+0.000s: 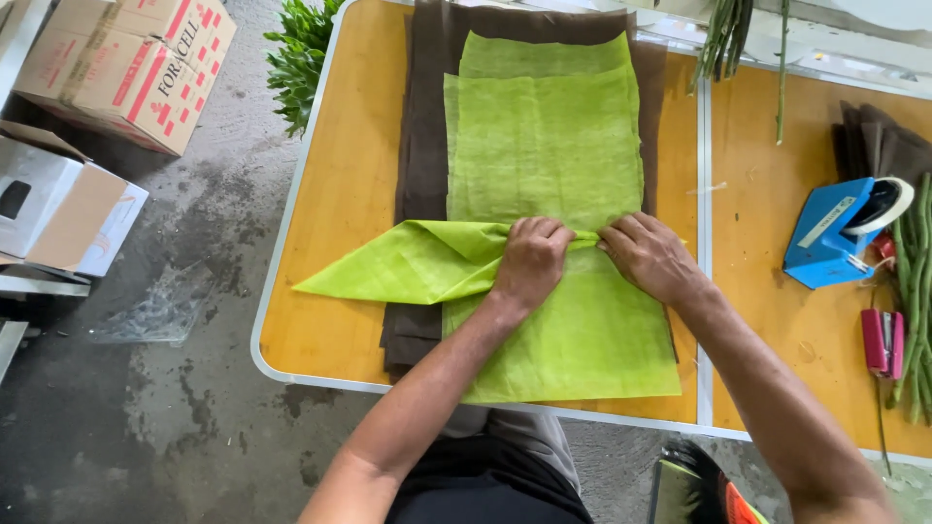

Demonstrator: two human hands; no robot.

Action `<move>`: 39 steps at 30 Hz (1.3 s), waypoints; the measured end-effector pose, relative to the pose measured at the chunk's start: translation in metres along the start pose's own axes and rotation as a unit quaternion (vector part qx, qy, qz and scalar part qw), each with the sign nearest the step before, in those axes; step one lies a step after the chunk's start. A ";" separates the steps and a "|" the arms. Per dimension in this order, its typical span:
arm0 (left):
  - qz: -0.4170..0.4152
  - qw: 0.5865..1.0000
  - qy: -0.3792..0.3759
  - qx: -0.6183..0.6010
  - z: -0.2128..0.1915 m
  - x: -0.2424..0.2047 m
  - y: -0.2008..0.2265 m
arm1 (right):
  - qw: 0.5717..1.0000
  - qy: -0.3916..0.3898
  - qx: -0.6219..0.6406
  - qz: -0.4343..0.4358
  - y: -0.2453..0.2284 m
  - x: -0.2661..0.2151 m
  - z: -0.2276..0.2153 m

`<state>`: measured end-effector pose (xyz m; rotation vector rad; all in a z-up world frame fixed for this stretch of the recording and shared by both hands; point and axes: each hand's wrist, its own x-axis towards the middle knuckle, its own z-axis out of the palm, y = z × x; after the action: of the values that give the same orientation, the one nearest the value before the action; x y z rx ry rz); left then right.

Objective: The person folds a sheet of green tissue paper around a flower stem on a wooden table, tucking the edges to form a cone shape. They secure the wrapped stem with a piece of tape and then place the finished bundle aside before picking up another sheet of paper.

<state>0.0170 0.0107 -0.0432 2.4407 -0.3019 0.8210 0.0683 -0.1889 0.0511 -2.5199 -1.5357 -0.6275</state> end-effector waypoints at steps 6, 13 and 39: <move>0.023 0.999 -0.009 0.030 -0.038 0.003 0.020 | 0.994 -0.061 0.055 0.069 -0.025 -0.023 -0.017; -0.154 0.947 0.106 -0.260 -0.125 -0.017 0.082 | 0.976 -0.078 0.077 0.187 -0.074 -0.049 -0.032; -0.442 0.488 -0.035 -0.752 -0.153 -0.027 0.102 | 0.857 0.216 0.160 0.440 -0.216 0.039 -0.063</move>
<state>-0.1170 0.0126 0.0853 0.6084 0.2179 -0.1784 -0.1225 -0.0741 0.1015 -2.2461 -0.2238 -0.6335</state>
